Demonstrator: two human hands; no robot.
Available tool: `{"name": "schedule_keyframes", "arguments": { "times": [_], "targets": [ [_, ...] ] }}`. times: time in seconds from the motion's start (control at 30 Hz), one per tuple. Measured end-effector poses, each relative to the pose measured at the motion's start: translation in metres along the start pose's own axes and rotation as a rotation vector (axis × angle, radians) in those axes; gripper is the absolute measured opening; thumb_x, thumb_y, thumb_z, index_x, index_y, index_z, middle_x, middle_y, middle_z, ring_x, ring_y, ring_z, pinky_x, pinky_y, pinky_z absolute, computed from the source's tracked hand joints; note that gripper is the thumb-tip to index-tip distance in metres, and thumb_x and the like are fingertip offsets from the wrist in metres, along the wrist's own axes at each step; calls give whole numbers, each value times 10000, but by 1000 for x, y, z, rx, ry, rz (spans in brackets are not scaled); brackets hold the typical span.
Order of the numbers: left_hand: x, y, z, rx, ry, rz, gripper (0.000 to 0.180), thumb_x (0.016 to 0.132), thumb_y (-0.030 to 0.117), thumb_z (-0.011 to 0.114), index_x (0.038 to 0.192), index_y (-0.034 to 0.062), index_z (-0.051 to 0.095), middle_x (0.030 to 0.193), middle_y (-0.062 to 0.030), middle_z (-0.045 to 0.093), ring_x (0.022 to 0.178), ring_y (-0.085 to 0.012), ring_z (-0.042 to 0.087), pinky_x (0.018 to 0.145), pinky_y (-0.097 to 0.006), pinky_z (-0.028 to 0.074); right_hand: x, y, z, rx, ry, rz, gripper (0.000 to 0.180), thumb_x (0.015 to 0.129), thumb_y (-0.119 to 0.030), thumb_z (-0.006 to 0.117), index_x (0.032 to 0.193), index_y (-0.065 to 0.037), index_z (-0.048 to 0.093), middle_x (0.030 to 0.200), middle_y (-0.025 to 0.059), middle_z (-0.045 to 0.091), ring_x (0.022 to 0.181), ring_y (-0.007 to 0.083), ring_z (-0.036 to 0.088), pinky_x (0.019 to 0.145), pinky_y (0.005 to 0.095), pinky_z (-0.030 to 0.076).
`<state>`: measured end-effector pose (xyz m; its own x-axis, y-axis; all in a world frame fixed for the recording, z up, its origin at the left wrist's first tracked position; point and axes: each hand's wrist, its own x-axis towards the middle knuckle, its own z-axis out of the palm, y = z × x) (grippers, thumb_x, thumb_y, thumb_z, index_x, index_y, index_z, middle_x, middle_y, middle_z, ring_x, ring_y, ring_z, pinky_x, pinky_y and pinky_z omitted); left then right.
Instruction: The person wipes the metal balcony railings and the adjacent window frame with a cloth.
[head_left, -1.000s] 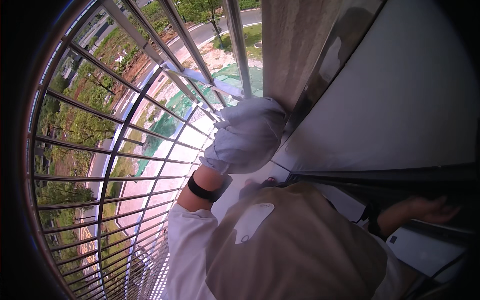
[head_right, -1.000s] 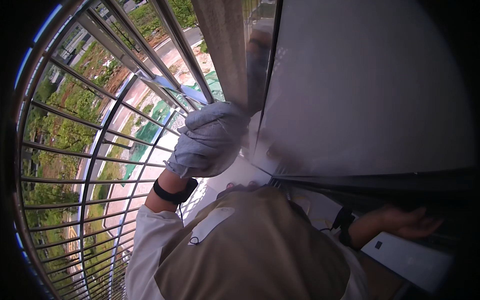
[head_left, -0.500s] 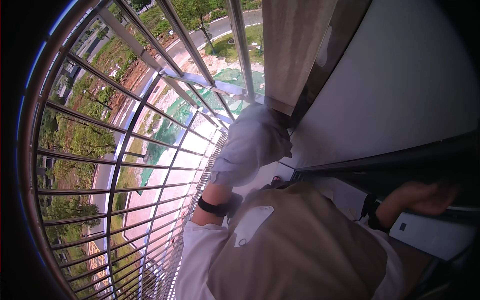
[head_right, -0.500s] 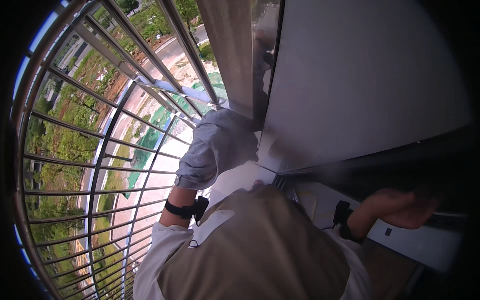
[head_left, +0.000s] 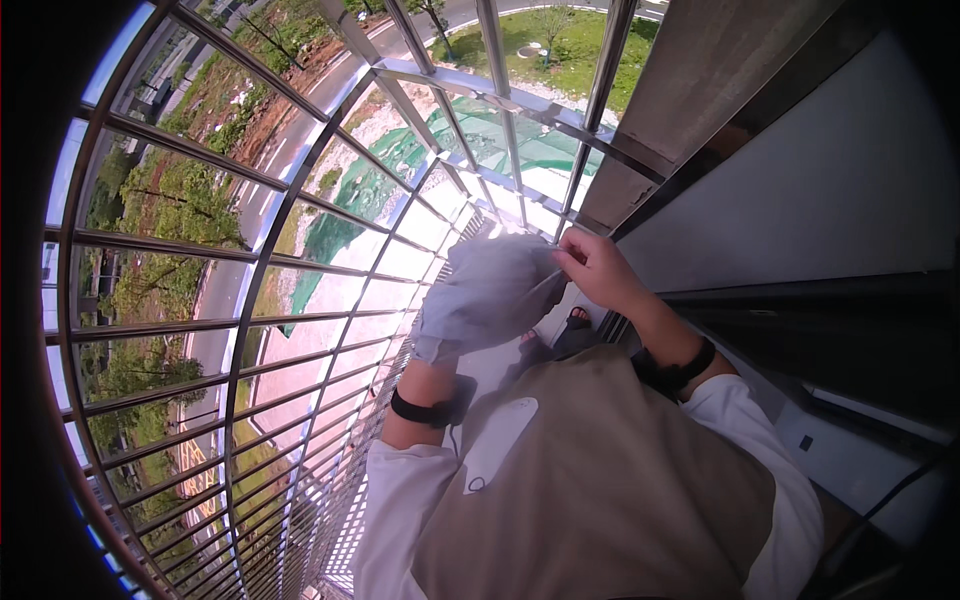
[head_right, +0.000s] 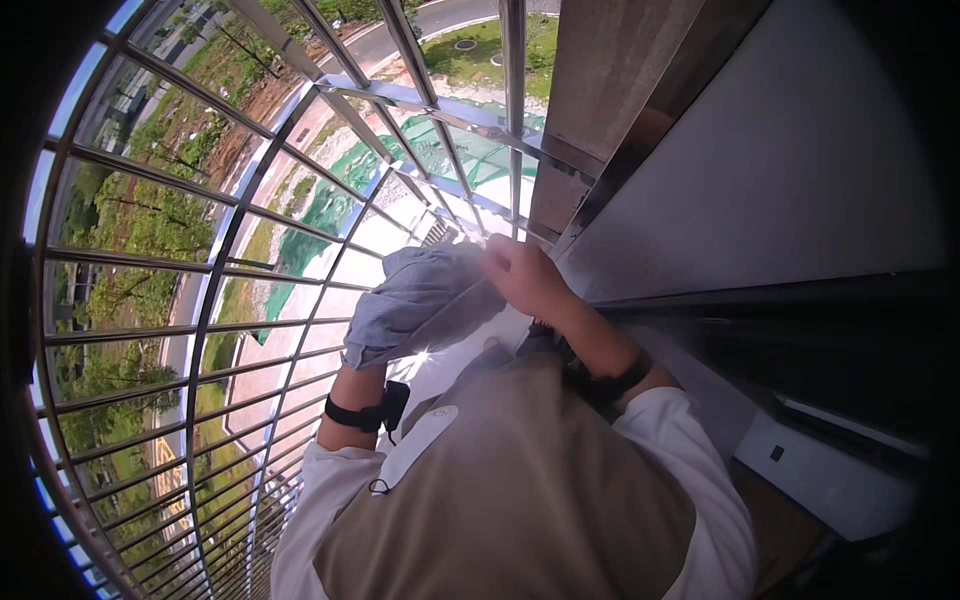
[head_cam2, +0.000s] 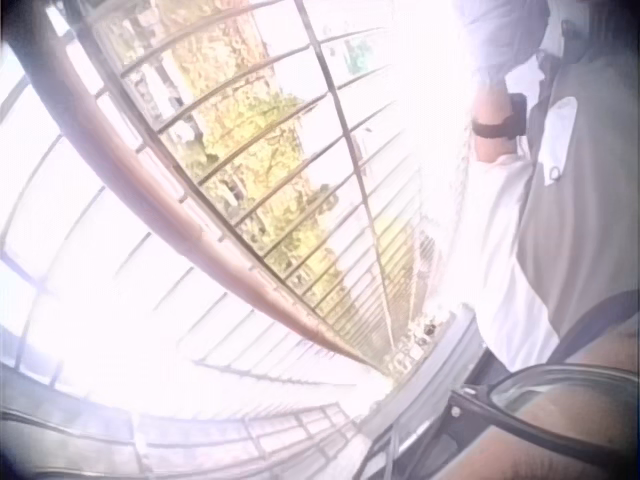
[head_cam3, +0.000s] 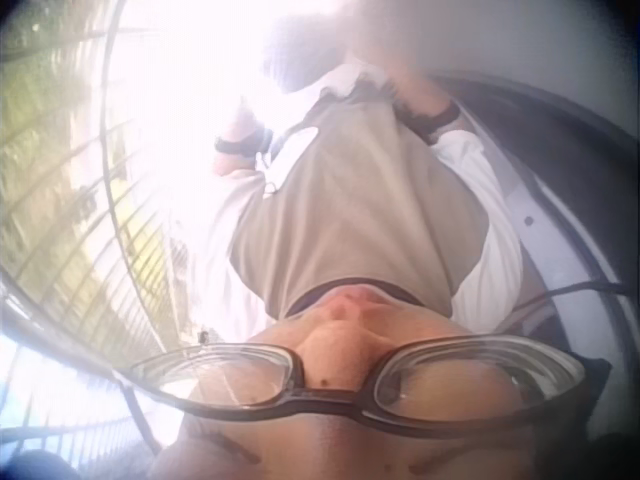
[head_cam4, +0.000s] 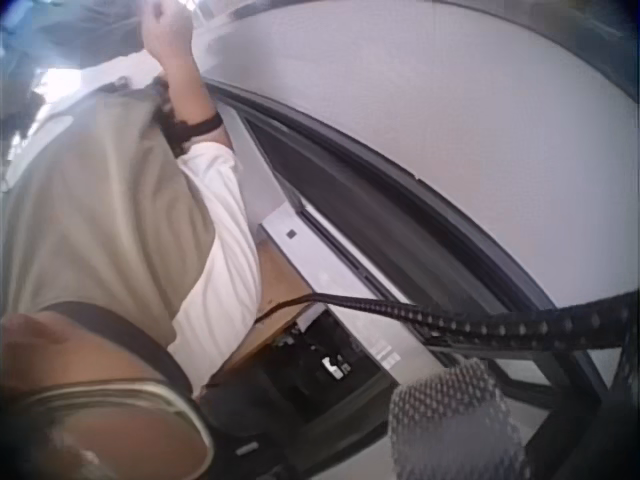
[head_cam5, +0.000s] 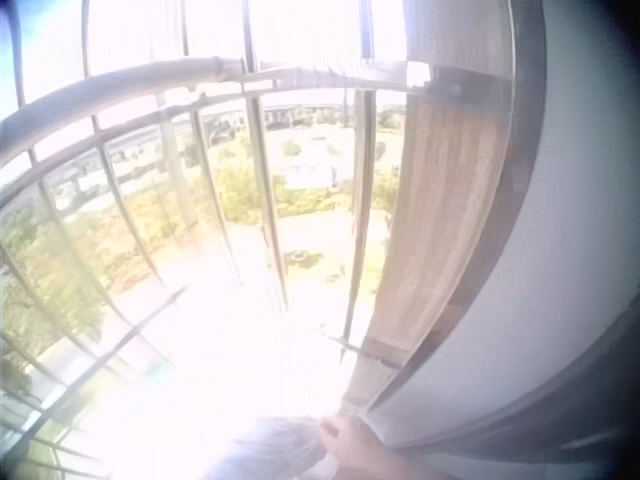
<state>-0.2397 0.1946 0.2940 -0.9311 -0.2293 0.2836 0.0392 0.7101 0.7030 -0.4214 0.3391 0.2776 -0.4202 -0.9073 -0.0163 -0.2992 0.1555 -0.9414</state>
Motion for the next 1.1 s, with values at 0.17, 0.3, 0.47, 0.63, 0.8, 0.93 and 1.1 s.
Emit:
{"name": "schedule_keyframes", "arguments": {
  "times": [0.17,0.3,0.47,0.63,0.8,0.93,1.1],
  "targets": [
    [-17,-21,-12,175,95,-121,187,665,106,577,846,62,582,782,-90,570,733,-244,544,665,-312,435,-2,12,15,313,268,223,159,769,-95,506,633,-30,452,498,19,464,457,68,449,434,228,353],
    [-9,-44,-19,113,294,-406,124,630,102,586,738,43,573,751,-93,571,696,-247,540,635,-320,433,-19,7,49,362,142,304,160,775,-74,495,625,-34,456,500,7,475,453,53,448,425,207,343],
    [39,22,-37,527,-37,-306,223,634,250,569,737,56,534,723,-131,550,711,-311,537,620,-367,417,-29,20,55,328,180,317,176,806,-84,505,648,-50,435,520,4,481,415,64,459,374,181,355],
    [64,42,-30,276,-16,-145,259,544,250,627,708,78,523,647,-107,532,642,-296,534,575,-358,409,-41,35,41,196,152,315,150,810,-102,513,686,-37,460,537,2,489,440,64,468,417,198,380],
    [92,46,-12,184,27,63,224,581,245,606,724,87,536,667,-106,545,636,-287,537,574,-359,412,-88,17,-12,291,497,311,120,811,-96,515,719,-25,483,585,7,501,529,64,480,508,202,395],
    [118,59,-13,196,85,176,198,610,241,590,738,95,547,683,-105,555,631,-281,539,573,-360,414,-123,-1,-53,277,720,210,117,817,-93,507,726,-22,484,594,9,498,538,64,474,515,198,398],
    [172,50,18,261,172,324,170,647,236,569,754,104,561,703,-103,568,624,-273,542,571,-361,417,-153,-1,-82,245,837,157,105,815,-84,504,735,-18,491,597,7,499,550,61,475,522,198,397]
  ]
}}
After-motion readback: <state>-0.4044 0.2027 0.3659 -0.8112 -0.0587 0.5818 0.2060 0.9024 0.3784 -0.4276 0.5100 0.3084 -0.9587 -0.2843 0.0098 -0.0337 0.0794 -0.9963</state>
